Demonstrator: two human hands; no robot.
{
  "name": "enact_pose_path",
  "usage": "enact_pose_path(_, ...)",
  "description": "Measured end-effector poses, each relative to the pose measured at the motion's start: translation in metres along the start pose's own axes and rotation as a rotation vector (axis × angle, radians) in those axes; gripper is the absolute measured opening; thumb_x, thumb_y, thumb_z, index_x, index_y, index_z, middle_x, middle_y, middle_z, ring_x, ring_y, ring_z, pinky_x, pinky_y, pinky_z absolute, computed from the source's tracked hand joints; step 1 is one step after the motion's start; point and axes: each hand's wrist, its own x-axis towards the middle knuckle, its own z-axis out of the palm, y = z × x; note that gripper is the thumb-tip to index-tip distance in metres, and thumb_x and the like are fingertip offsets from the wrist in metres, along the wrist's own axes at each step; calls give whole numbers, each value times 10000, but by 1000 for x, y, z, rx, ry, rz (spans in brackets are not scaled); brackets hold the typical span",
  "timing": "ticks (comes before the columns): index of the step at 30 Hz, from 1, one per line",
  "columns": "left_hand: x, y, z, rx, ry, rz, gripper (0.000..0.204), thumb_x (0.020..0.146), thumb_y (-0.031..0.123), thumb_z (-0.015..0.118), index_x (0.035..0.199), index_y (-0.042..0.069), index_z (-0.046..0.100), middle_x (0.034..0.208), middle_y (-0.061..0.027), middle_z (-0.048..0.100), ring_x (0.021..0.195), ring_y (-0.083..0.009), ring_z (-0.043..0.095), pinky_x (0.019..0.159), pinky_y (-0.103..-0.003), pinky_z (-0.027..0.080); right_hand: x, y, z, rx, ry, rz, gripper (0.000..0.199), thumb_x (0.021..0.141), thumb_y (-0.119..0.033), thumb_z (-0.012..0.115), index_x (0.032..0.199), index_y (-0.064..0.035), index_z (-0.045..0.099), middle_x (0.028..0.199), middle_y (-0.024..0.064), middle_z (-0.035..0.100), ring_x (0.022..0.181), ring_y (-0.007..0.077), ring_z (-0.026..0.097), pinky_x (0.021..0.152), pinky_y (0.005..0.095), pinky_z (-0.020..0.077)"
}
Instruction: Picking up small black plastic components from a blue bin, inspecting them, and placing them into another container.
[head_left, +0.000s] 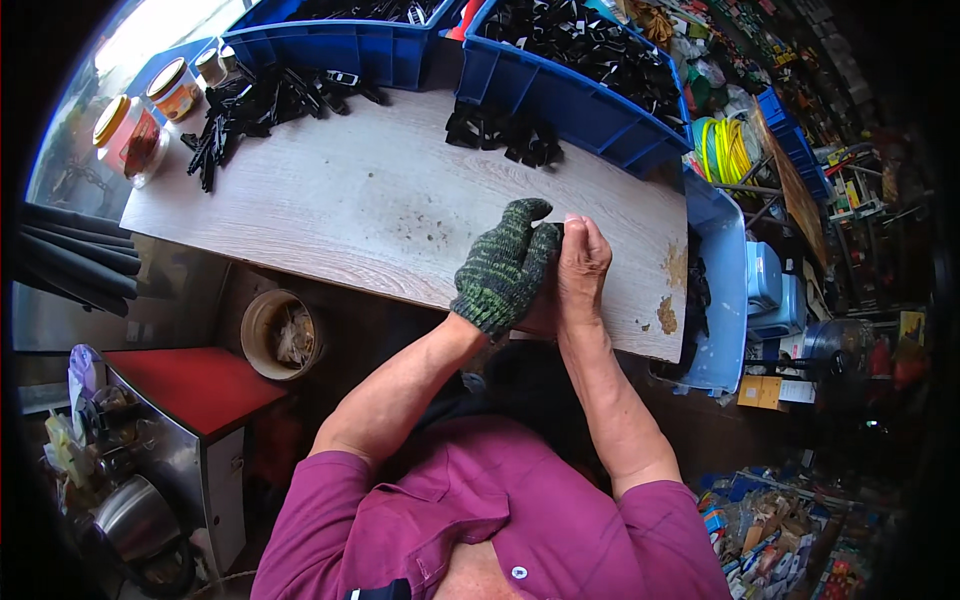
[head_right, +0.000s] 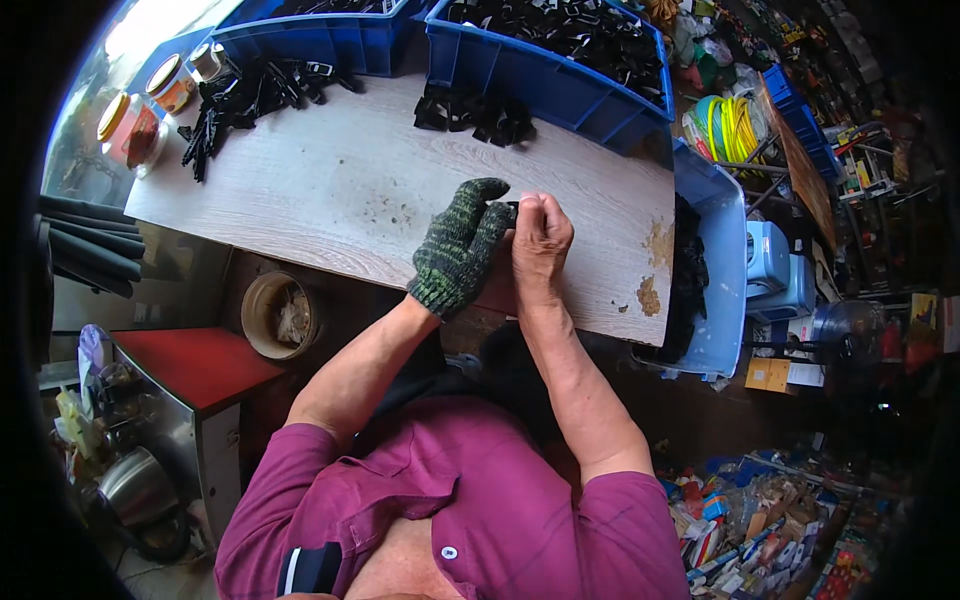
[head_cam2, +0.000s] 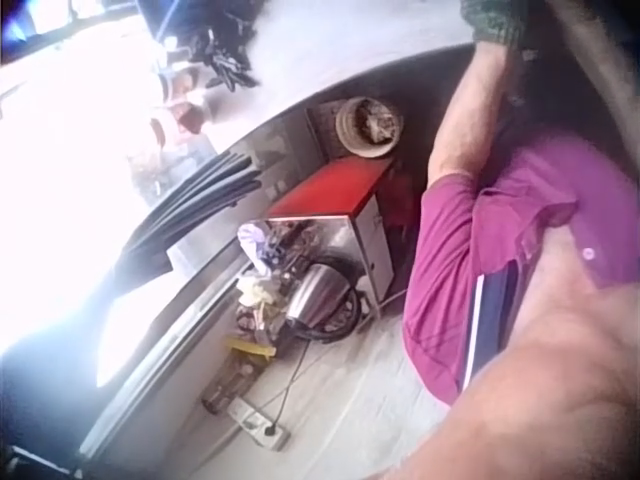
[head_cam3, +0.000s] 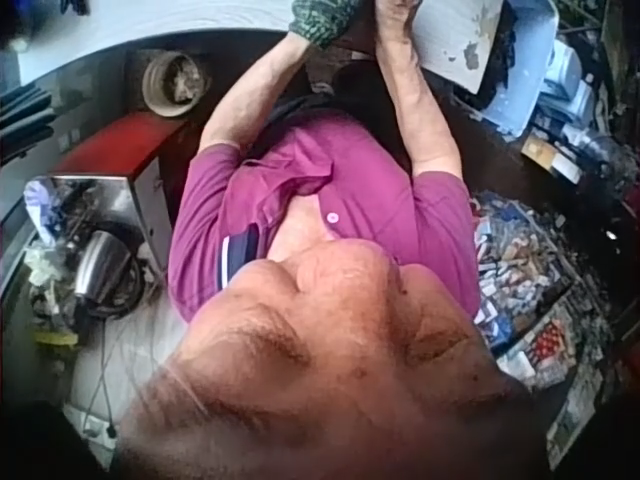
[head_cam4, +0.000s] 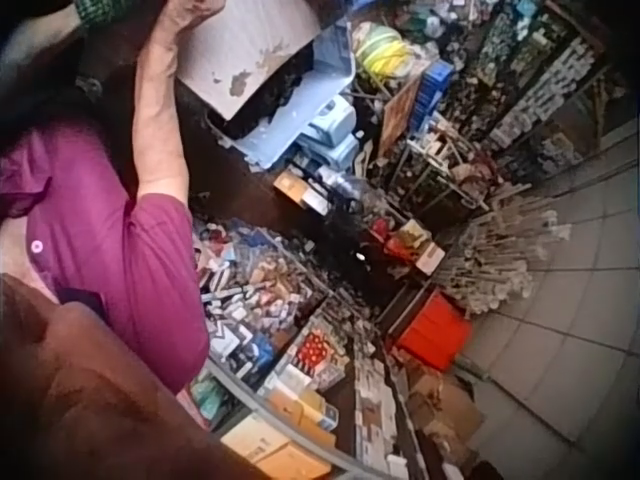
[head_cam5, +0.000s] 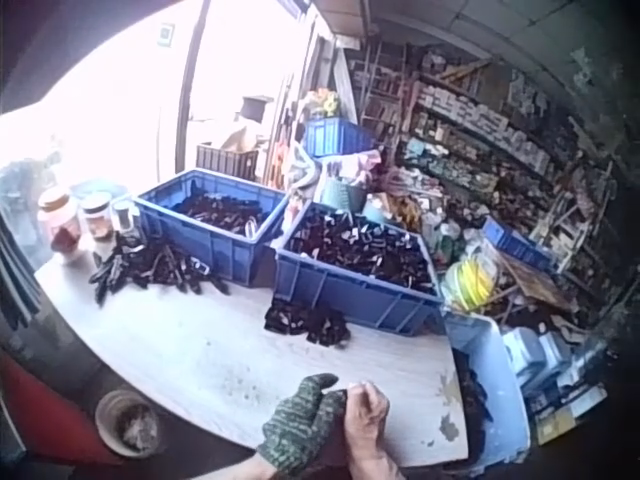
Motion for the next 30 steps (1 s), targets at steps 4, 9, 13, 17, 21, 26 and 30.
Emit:
enact_pose_path(4,1,-8,-8,-22,-45,-22,269,990,168,551,1215,23,572,1042,-182,676,956,-324,673,810,-404,515,-4,-1,3,176,49,162,270,973,-189,523,724,-86,507,629,-33,438,494,78,423,444,253,404)
enact_pose_path(9,1,-5,-27,20,-78,-67,220,995,172,552,1142,16,603,1040,-168,668,920,-281,667,792,-386,514,-8,-13,7,342,-14,351,269,974,-275,519,773,-99,553,651,-16,515,482,106,488,407,263,379)
enact_pose_path(13,2,-6,-15,4,-10,-39,225,999,165,542,1164,21,596,1056,-168,662,927,-281,662,804,-380,511,-5,12,3,210,20,189,256,977,-263,512,777,-107,547,666,-31,492,500,97,489,422,258,386)
enact_pose_path(17,2,-5,-5,10,7,-10,231,998,157,540,1179,23,593,1053,-175,663,943,-285,664,812,-382,511,-5,-2,2,146,4,115,243,975,-258,512,778,-119,542,676,-37,483,511,92,492,431,254,396)
enact_pose_path(21,-2,-2,-20,-14,-26,-31,226,995,129,535,1183,18,592,1052,-179,662,952,-288,665,818,-381,510,-7,-5,6,250,39,229,264,980,-212,508,750,-82,510,616,-19,448,454,101,464,427,262,408)
enact_pose_path(26,1,-8,-23,-14,22,57,222,999,117,525,1183,12,592,1032,-163,659,919,-255,654,810,-364,509,-9,-16,8,343,14,315,266,986,-233,501,765,-85,493,593,-8,440,432,106,465,396,293,464)
enact_pose_path(30,2,0,-17,-35,0,-53,240,994,130,531,1199,19,587,1043,-161,667,910,-246,660,793,-376,515,-6,-7,8,276,22,229,266,987,-188,512,754,-62,487,576,-6,442,476,89,476,437,280,458)
